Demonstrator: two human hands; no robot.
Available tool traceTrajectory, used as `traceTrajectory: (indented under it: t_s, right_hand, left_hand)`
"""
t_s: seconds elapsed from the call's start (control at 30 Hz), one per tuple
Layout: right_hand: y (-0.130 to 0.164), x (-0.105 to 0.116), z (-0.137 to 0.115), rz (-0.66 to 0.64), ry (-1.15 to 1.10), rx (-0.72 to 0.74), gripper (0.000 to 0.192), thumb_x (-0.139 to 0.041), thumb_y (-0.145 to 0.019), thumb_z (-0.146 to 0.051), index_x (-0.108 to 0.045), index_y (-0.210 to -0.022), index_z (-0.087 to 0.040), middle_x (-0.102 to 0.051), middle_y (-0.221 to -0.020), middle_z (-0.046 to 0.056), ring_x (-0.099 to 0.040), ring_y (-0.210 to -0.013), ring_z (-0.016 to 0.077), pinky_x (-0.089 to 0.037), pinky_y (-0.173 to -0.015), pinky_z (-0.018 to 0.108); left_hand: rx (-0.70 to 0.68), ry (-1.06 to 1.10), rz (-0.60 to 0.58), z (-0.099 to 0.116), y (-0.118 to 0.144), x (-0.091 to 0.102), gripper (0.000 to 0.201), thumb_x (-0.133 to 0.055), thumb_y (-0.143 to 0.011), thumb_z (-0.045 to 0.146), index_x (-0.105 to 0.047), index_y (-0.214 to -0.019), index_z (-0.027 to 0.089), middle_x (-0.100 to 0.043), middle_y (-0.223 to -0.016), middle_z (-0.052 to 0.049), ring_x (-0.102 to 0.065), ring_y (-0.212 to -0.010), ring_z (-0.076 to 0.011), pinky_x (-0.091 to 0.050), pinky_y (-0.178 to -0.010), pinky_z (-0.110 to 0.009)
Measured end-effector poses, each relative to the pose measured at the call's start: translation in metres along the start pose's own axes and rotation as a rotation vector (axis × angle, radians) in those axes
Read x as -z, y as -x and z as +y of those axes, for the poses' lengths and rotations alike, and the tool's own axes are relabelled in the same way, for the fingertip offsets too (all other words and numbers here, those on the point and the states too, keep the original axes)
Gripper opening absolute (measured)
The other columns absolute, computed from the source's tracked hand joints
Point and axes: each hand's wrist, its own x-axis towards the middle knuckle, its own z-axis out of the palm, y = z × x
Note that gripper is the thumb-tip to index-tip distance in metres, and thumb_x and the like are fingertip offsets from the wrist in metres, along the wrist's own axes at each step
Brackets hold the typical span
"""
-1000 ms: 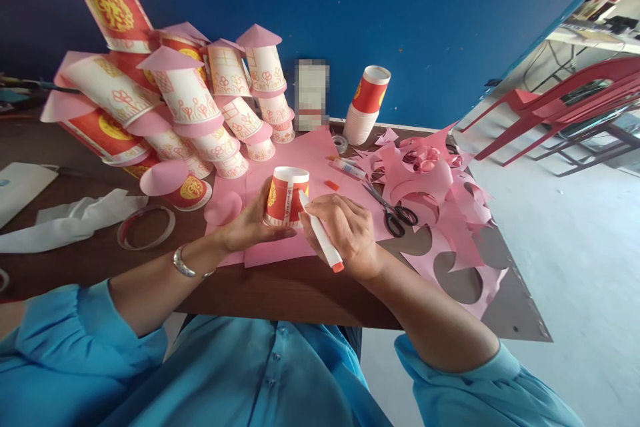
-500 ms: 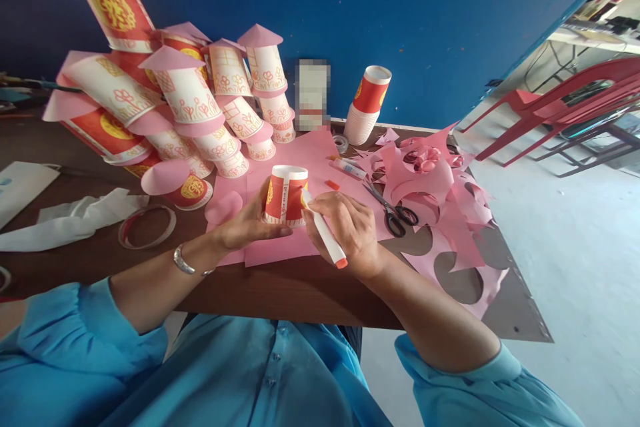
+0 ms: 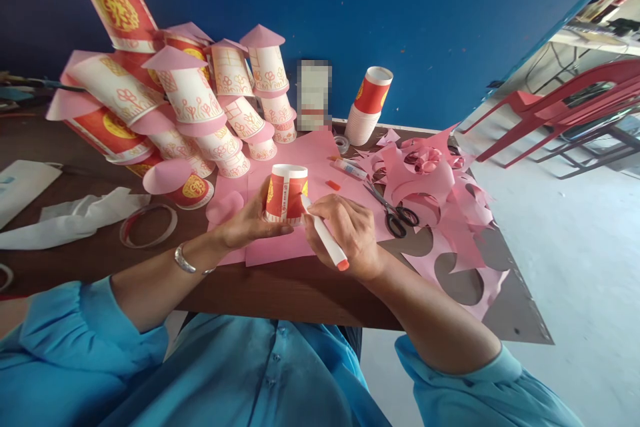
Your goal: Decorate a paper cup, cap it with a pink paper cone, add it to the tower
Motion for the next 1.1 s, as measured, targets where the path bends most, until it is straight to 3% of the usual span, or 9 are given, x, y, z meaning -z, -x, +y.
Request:
traceTrajectory:
  t_s: [0.33,0.57,0.83,1.1]
  right_hand:
    - [-0.002,0.000,-0.001,-0.012,-0.010,0.012,0.017,-0.063,-0.091,-0.010,-0.055,-0.101,-0.021,-0.071,-0.075,0.000,-0.069,-0.060,0.0158,-0.054,-0.053,0.026]
    - [-0.003,0.002,-0.002,0.019,-0.027,0.029,0.018,-0.065,-0.091,-0.009,-0.057,-0.103,-0.020,-0.072,-0.077,0.002,-0.071,-0.063,0.0165,-0.058,-0.056,0.026]
    - [-0.001,-0.003,-0.007,-0.032,-0.027,0.166,0.017,-0.067,-0.093,-0.010,-0.058,-0.106,-0.017,-0.074,-0.081,0.006,-0.070,-0.065,0.0168,-0.059,-0.057,0.028]
    - [0.000,-0.005,-0.007,-0.037,-0.034,0.163,0.019,-0.067,-0.093,-0.007,-0.057,-0.106,-0.016,-0.074,-0.081,0.007,-0.070,-0.066,0.0170,-0.059,-0.057,0.028]
  left_hand:
    - [0.029,0.046,0.010,0.005,-0.001,-0.002,0.057,-0.088,-0.079,0.045,-0.051,-0.121,0.032,-0.071,-0.106,-0.003,-0.073,-0.099,-0.0304,-0.064,-0.085,-0.060]
    - [0.010,-0.026,0.037,0.001,0.000,-0.001,0.061,-0.086,-0.080,0.049,-0.051,-0.126,0.032,-0.069,-0.111,-0.004,-0.070,-0.101,-0.0300,-0.063,-0.084,-0.055]
    - [-0.200,-0.313,0.156,-0.011,-0.004,-0.004,0.091,-0.086,-0.077,0.058,-0.037,-0.146,0.024,-0.052,-0.142,-0.016,-0.057,-0.127,-0.0366,-0.055,-0.102,-0.060]
    - [-0.244,-0.394,0.142,-0.014,-0.001,-0.008,0.090,-0.087,-0.078,0.055,-0.039,-0.147,0.025,-0.056,-0.139,-0.015,-0.059,-0.123,-0.0335,-0.056,-0.101,-0.051]
